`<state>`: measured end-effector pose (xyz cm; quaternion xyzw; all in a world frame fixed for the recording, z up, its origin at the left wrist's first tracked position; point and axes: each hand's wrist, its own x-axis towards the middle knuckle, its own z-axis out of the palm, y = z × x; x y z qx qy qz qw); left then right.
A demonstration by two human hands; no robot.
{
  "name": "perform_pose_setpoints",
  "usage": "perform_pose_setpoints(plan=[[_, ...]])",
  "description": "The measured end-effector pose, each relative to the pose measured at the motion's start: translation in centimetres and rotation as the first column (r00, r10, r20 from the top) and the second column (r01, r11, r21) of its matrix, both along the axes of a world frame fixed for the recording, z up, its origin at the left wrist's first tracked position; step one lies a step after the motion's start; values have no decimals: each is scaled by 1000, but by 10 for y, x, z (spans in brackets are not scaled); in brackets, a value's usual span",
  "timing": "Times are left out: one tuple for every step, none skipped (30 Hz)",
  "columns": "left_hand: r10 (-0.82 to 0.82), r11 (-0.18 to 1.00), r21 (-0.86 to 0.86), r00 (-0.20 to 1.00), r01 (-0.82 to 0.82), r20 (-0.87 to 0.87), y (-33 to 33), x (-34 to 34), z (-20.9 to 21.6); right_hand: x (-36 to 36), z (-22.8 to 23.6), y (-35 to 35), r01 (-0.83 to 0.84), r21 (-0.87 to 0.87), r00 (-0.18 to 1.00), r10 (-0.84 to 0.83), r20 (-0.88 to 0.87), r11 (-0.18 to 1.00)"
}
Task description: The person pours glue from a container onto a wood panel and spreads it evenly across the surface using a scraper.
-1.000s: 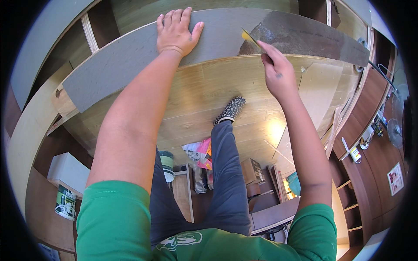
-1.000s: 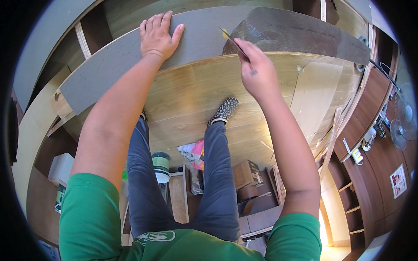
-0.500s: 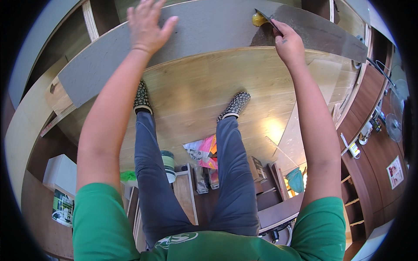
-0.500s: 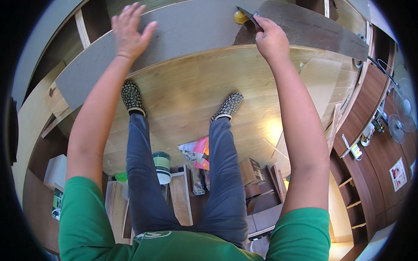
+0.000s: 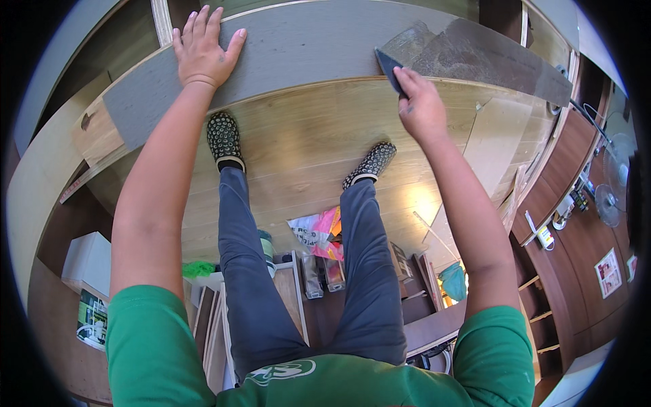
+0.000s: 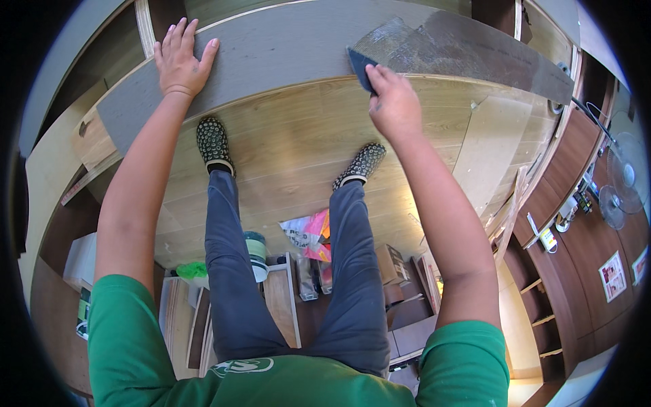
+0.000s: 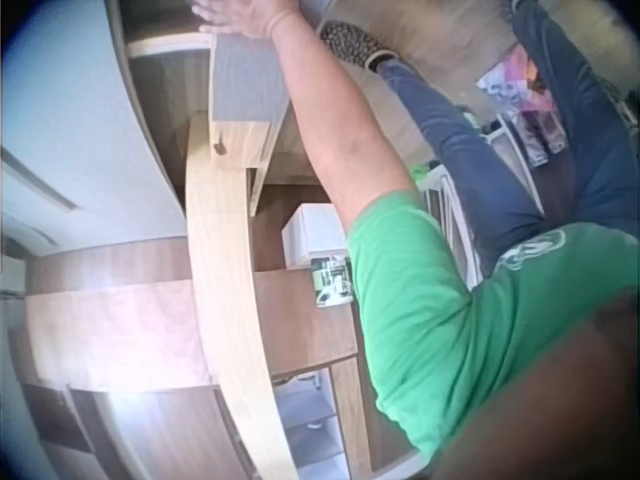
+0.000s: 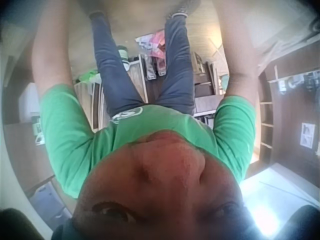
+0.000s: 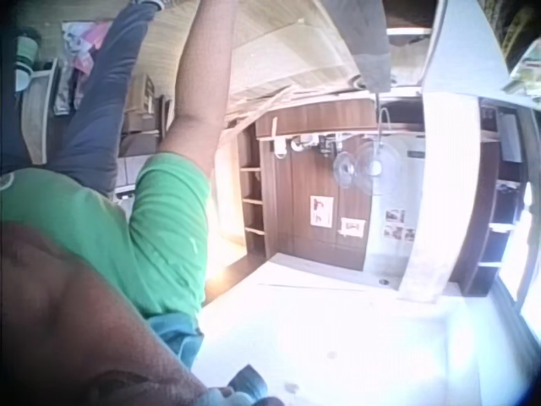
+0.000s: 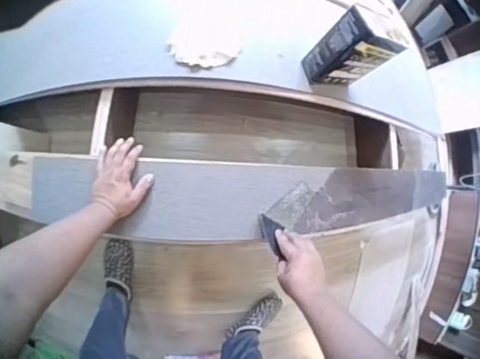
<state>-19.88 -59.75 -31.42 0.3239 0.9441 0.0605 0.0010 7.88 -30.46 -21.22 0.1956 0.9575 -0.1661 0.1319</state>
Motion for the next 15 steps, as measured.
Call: perform_pose_setpoints(plan=[[-2,1000,0,1000,2,0,0,0,1,5,1,-9,-17,-12,1000,17,14,1000],[-5,1000,4,1000,5,0,2,-1,2,8,5,-17,-33,-21,999,33,28,999],[2,1000,-11,1000,-2,4,3,0,2,12,9,-23,-17,-69,997,22,68,997],[9,1000,-26,1000,-9,8,4,2,3,14,14,-27,1,-109,996,8,84,994],[17,999,-41,1000,-16,12,5,2,4,17,19,-31,21,-149,995,-6,100,989],[19,999,-48,1000,-18,15,7,2,5,19,24,-33,40,-188,993,-19,117,981],[25,998,-58,1000,-24,18,6,2,6,15,32,-35,65,-232,998,-60,29,970],[32,997,-69,999,-31,22,4,2,6,11,40,-35,171,-298,985,-168,34,939],[37,996,-78,999,-36,15,1,2,7,5,48,-32,271,-363,961,-273,46,892],[40,996,-77,999,-38,13,3,2,7,0,56,-26,368,-413,924,-376,65,833],[43,996,-77,999,-42,9,4,2,7,-1,54,-18,488,-489,850,-522,75,723],[48,996,-79,999,-46,21,3,3,7,-6,56,-10,562,-517,790,-604,104,646],[53,996,-78,998,-50,29,4,3,8,-16,59,0,625,-544,722,-679,131,560],[54,996,-78,998,-50,40,5,3,10,-23,60,9,682,-564,644,-747,162,466],[56,995,-82,998,-53,39,6,3,10,-30,52,21,713,-612,525,-839,145,341]])
